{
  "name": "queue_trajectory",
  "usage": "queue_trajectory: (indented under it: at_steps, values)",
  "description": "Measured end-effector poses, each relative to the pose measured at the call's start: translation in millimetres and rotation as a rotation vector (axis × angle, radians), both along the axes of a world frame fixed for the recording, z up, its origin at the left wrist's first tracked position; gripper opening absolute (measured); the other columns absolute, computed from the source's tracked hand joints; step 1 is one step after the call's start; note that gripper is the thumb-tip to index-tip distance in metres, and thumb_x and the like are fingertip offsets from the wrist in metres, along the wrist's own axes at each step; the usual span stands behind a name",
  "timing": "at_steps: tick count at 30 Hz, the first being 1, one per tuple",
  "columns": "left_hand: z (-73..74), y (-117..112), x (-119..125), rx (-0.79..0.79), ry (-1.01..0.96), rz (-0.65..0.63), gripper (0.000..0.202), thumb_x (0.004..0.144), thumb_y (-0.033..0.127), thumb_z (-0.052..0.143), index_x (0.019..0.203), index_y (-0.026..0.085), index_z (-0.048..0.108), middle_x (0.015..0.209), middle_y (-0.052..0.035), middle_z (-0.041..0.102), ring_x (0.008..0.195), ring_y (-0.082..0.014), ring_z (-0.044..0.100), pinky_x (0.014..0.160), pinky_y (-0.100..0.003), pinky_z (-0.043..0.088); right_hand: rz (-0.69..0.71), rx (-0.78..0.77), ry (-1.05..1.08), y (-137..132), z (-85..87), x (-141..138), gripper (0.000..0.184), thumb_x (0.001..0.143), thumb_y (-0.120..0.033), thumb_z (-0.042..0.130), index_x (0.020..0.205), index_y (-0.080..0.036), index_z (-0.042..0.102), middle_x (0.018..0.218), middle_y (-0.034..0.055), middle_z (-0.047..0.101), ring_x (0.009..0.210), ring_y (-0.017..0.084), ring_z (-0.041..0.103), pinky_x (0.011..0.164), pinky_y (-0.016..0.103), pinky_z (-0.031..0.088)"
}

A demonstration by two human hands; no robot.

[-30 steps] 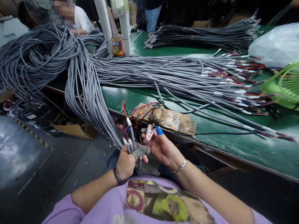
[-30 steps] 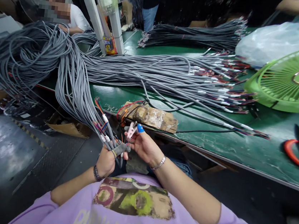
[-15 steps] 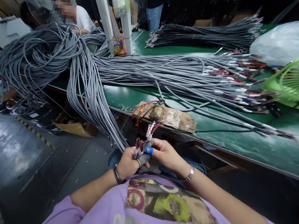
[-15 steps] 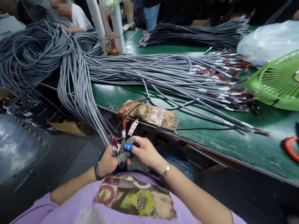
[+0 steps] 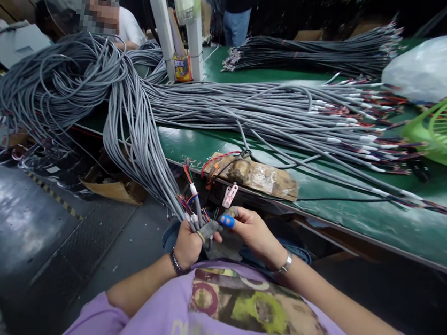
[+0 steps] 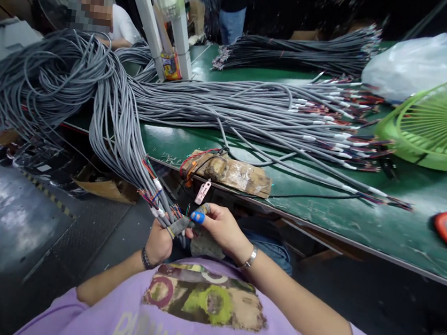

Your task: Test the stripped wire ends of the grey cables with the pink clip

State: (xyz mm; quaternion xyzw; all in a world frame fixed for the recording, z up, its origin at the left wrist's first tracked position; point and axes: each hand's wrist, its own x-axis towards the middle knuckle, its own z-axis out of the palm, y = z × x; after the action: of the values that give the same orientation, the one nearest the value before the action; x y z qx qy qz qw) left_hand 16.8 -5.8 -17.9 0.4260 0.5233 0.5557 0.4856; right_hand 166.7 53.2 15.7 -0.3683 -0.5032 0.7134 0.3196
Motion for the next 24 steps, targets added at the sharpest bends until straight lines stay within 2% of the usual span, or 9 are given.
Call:
queue_trajectory:
  at_steps: [9, 14, 16, 19, 21, 24]
  values:
    - [4.7, 3, 0, -0.012, 0.038, -0.066, 0.039, 0.080, 0.046, 0.067, 0.057, 0.014, 0.071, 0.058, -0.0053, 0.067, 0.052, -0.0121, 0.053, 0.055, -0.025, 0.040, 0.051, 0.005, 0.072, 5, -2.3, -6, 0.039, 0.069, -0.052, 0.075, 0.072, -0.017, 0.057, 0.056, -0.0020, 0.059, 0.047, 0.011, 0.052, 0.049, 0.024, 0.036]
    - [7.2, 4, -2, -0.076, 0.083, -0.190, 0.043, 0.079, 0.049, 0.066, 0.056, 0.013, 0.071, 0.048, -0.0035, 0.059, 0.045, -0.0100, 0.045, 0.047, -0.025, 0.034, 0.073, -0.046, 0.099, 2, -5.0, -13, 0.039, 0.072, -0.053, 0.071, 0.071, -0.017, 0.054, 0.053, -0.0024, 0.059, 0.041, 0.011, 0.052, 0.046, 0.024, 0.033]
    - [8.1, 4, -3, -0.080, 0.091, -0.189, 0.043, 0.079, 0.049, 0.066, 0.057, 0.013, 0.072, 0.048, -0.0030, 0.058, 0.044, -0.0095, 0.043, 0.048, -0.025, 0.034, 0.021, -0.067, 0.078, 2, -7.6, -14, 0.038, 0.070, -0.051, 0.073, 0.070, -0.017, 0.055, 0.054, -0.0030, 0.059, 0.041, 0.010, 0.050, 0.046, 0.023, 0.034]
    - [9.4, 1, -4, -0.069, 0.087, -0.149, 0.039, 0.079, 0.048, 0.066, 0.062, 0.014, 0.073, 0.050, -0.0030, 0.060, 0.045, -0.0096, 0.044, 0.051, -0.025, 0.037, -0.194, -0.109, 0.020, 6, -14.4, -13, 0.035, 0.065, -0.045, 0.077, 0.065, -0.017, 0.056, 0.053, -0.0055, 0.052, 0.045, 0.006, 0.044, 0.047, 0.021, 0.033]
    - [9.6, -1, -4, -0.068, 0.071, -0.138, 0.036, 0.079, 0.046, 0.067, 0.065, 0.014, 0.074, 0.052, -0.0036, 0.063, 0.047, -0.0103, 0.048, 0.053, -0.025, 0.039, -0.296, -0.207, 0.056, 10, -20.0, -9, 0.033, 0.065, -0.040, 0.078, 0.062, -0.017, 0.054, 0.052, -0.0067, 0.049, 0.046, 0.005, 0.040, 0.048, 0.020, 0.035]
    - [9.4, -1, -4, -0.074, -0.019, -0.094, 0.031, 0.078, 0.044, 0.069, 0.070, 0.014, 0.075, 0.053, -0.0043, 0.065, 0.050, -0.0124, 0.054, 0.055, -0.026, 0.042, -0.313, -0.410, 0.223, 18, -25.7, -2, 0.028, 0.069, -0.039, 0.075, 0.067, -0.018, 0.058, 0.057, -0.0048, 0.053, 0.048, 0.006, 0.043, 0.052, 0.021, 0.043]
